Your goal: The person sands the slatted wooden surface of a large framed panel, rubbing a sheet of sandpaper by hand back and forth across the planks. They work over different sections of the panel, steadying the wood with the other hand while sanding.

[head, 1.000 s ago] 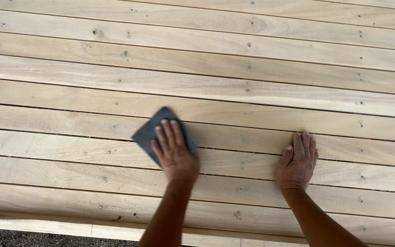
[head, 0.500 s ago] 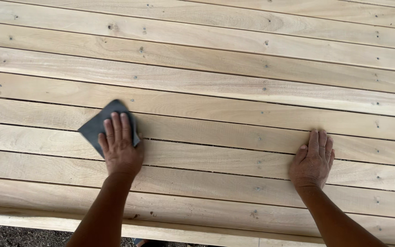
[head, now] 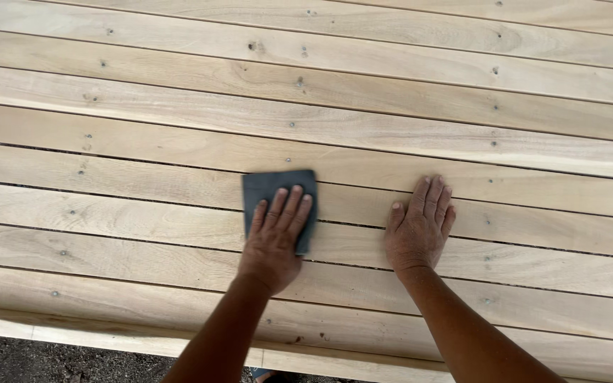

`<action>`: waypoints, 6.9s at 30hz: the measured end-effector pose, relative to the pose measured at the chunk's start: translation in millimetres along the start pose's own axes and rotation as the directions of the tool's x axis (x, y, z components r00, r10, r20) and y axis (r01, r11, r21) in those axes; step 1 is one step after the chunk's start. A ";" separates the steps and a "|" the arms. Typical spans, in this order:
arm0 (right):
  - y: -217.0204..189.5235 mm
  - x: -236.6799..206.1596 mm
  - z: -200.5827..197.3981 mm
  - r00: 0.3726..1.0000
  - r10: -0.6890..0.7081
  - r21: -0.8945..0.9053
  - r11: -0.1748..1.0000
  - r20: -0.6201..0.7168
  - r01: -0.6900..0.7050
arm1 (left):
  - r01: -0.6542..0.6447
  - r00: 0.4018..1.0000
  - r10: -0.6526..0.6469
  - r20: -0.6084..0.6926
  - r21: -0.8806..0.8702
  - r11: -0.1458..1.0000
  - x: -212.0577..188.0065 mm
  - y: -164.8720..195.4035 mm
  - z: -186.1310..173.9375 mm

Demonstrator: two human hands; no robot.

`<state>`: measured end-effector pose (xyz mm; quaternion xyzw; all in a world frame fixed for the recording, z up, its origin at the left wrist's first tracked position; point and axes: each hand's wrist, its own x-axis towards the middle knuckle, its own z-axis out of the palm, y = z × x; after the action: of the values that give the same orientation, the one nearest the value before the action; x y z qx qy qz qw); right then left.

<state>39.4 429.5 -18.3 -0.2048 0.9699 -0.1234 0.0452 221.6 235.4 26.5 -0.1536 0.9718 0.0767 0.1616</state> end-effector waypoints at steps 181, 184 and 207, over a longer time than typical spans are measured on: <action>-197.9 -91.3 41.8 0.975 0.169 -0.067 0.981 -0.145 -0.180 | -0.301 0.934 0.219 -0.283 -0.290 0.908 -55.7 -337.3 -36.3; -196.8 -91.7 43.1 0.977 0.159 -0.079 0.982 -0.145 -0.172 | -0.359 0.904 0.244 -0.351 -0.318 0.877 -53.9 -325.3 -31.4; -193.0 -90.1 38.1 0.981 0.152 -0.095 0.982 -0.125 -0.164 | -0.354 0.918 0.291 -0.270 -0.226 0.908 5.6 -129.2 -22.9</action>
<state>201.4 286.9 -2.0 -0.1216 0.9893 -0.0800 -0.0130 251.7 107.7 33.2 -0.0183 0.9762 0.2158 0.0105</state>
